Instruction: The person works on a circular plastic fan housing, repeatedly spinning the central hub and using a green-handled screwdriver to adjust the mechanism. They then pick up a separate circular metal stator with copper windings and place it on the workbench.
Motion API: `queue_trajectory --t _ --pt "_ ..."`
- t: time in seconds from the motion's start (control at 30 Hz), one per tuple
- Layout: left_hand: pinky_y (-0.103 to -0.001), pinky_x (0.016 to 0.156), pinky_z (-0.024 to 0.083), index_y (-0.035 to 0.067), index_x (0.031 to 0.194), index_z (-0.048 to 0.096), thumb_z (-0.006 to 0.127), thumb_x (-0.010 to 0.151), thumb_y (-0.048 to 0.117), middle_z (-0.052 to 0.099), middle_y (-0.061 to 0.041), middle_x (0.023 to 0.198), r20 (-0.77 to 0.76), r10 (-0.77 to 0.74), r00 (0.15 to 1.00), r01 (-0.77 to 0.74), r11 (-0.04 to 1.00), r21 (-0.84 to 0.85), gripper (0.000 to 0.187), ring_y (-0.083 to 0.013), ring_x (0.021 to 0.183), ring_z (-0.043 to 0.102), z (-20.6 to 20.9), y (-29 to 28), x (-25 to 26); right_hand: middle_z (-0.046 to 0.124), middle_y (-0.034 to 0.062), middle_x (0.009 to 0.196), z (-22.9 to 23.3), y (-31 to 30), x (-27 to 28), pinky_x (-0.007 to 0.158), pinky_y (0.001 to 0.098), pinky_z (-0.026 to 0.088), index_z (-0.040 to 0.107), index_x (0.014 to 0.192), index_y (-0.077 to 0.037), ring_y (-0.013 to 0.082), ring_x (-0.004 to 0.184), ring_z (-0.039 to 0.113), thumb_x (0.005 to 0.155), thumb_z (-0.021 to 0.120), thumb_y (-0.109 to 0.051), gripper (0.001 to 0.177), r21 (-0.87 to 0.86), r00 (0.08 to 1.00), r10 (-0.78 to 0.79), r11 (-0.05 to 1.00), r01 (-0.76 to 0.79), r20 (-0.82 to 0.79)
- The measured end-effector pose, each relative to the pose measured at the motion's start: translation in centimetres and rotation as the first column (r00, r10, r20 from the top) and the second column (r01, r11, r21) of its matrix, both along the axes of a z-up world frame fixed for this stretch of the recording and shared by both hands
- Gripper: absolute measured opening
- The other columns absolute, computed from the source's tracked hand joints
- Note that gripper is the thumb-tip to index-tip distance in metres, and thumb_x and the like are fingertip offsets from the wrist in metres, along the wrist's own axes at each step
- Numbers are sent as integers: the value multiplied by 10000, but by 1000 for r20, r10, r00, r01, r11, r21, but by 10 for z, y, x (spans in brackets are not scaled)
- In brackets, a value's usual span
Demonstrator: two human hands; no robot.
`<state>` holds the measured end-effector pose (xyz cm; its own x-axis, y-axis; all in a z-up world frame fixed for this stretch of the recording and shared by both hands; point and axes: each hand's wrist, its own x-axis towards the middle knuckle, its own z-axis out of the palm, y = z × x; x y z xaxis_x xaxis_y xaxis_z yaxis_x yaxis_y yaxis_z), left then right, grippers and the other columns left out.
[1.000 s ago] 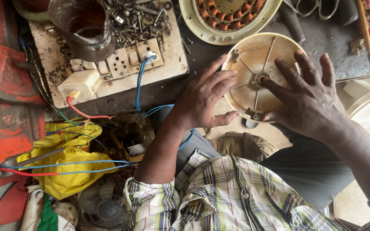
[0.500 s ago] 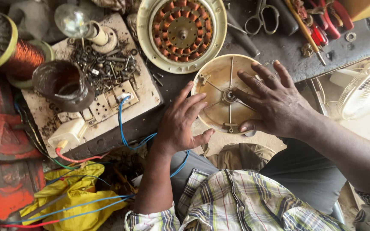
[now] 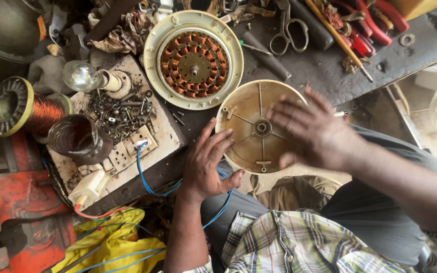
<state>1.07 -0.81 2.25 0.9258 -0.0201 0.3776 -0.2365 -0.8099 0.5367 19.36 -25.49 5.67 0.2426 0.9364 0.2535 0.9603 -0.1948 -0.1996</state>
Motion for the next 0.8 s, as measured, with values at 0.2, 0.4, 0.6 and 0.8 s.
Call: queue_trajectory --t 0.2,0.4,0.6,0.8 --pt "-572 1227 387 25 1264 632 758 835 518 598 -140 1436 15 11 1000 -11 1000 -7 666 -450 1495 436 1 0 0 706 153 1143 6 44 81 838 467 574 452 1574 -78 341 992 709 890 813 -267 796 159 981 -191 968 195 -42" --pt "-584 1267 354 53 1290 620 738 853 544 591 -118 1470 -7 31 1000 -31 999 26 668 -412 1533 427 3 1 -2 767 122 1093 -7 129 127 743 486 577 658 1285 -48 343 903 731 920 789 -147 400 177 979 -169 966 187 -112" --pt "-643 1267 313 68 1305 605 760 829 651 571 -98 1491 -23 31 999 -31 999 17 768 -392 1540 409 -3 5 -4 720 162 803 -68 156 148 557 409 554 761 1010 -49 307 701 711 1007 755 -172 123 97 971 -239 967 235 28" --pt "-636 1264 313 60 1309 604 770 791 710 570 -97 1486 -17 37 999 -37 999 7 847 -381 1534 416 -5 7 -4 712 164 756 -70 159 146 509 426 537 769 964 -54 304 620 690 966 787 -194 141 -2 953 -279 960 281 117"
